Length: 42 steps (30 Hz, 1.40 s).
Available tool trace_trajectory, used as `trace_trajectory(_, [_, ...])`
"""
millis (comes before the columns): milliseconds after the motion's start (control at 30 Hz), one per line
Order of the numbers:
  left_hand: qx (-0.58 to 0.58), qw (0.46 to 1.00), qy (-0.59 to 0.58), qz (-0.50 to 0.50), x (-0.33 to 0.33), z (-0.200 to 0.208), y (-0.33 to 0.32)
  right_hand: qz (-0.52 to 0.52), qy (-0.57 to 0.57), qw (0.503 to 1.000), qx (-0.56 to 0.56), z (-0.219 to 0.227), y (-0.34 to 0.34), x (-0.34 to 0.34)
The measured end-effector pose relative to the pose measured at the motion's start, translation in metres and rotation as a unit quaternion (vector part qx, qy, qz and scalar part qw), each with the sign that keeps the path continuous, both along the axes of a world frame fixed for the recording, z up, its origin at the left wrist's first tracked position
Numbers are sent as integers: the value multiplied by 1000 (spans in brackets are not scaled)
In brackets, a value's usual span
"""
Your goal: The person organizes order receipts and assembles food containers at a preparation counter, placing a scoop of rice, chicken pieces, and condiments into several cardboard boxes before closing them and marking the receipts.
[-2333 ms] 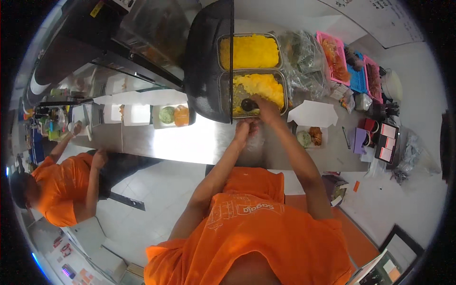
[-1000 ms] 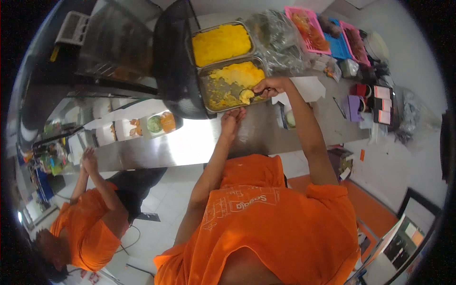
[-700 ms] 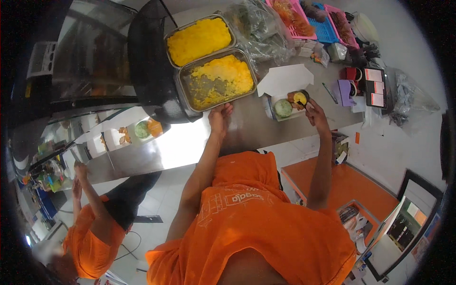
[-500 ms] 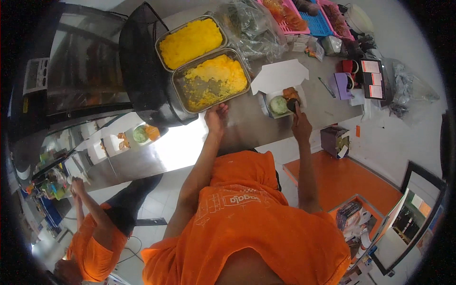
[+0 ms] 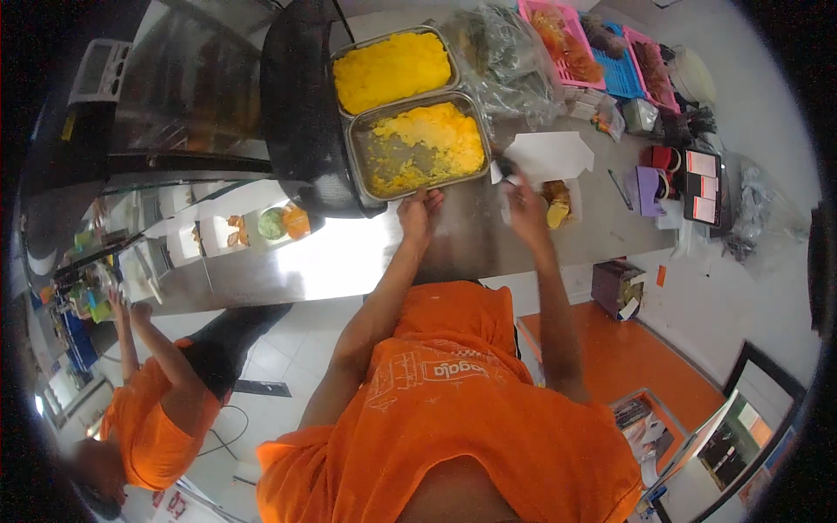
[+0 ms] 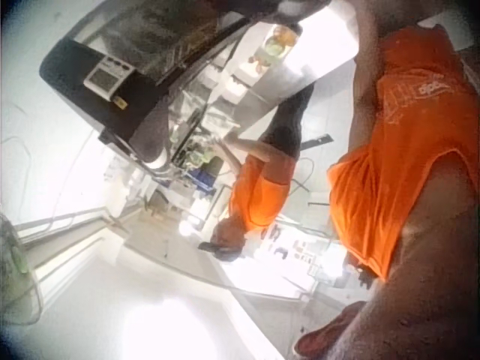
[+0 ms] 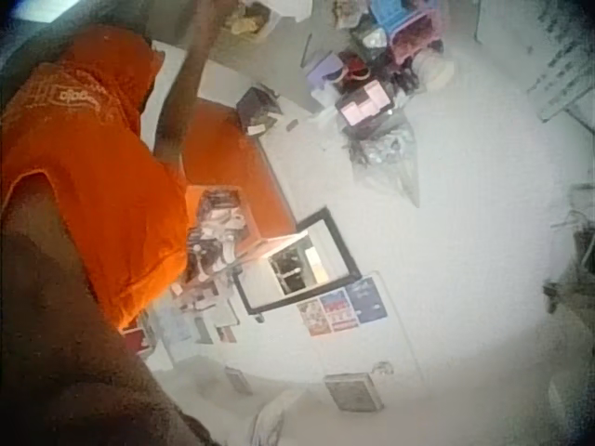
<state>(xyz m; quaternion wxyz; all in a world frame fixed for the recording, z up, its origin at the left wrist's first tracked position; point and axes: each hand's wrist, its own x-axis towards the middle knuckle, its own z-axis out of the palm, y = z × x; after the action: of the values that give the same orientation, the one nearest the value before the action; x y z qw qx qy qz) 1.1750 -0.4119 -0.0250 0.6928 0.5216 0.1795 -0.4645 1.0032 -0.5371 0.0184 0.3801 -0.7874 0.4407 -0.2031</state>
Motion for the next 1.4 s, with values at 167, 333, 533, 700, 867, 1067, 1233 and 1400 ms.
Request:
trace_trajectory(167, [0, 1000, -4, -9, -2, -2, -7, 25, 259, 949, -175, -1, -29, 122])
trace_trajectory(333, [-29, 999, -16, 4, 2, -19, -4, 124, 336, 926, -122, -27, -27, 135])
trace_trajectory(533, [-72, 997, -15, 36, -8, -35, 1, 281, 422, 859, -77, -7, 6, 127])
trace_trajectory(700, [-19, 999, -34, 29, -4, -11, 4, 453, 383, 804, -50, -12, -33, 140])
trace_trajectory(867, [-32, 999, 9, -43, 4, -1, -2, 436, 487, 719, 236, -44, -136, 181])
trace_trajectory(1067, [-4, 974, -57, -218, 25, -7, 51, 224, 183, 784, 549, -24, -117, 123])
trace_trajectory(1233, [30, 928, -107, -355, 52, 30, 149, 3, 18, 818, 576, 29, -36, 50])
trace_trajectory(1400, [108, 972, -152, -144, 91, 11, 252, -11, -11, 729, 685, 46, 70, 47])
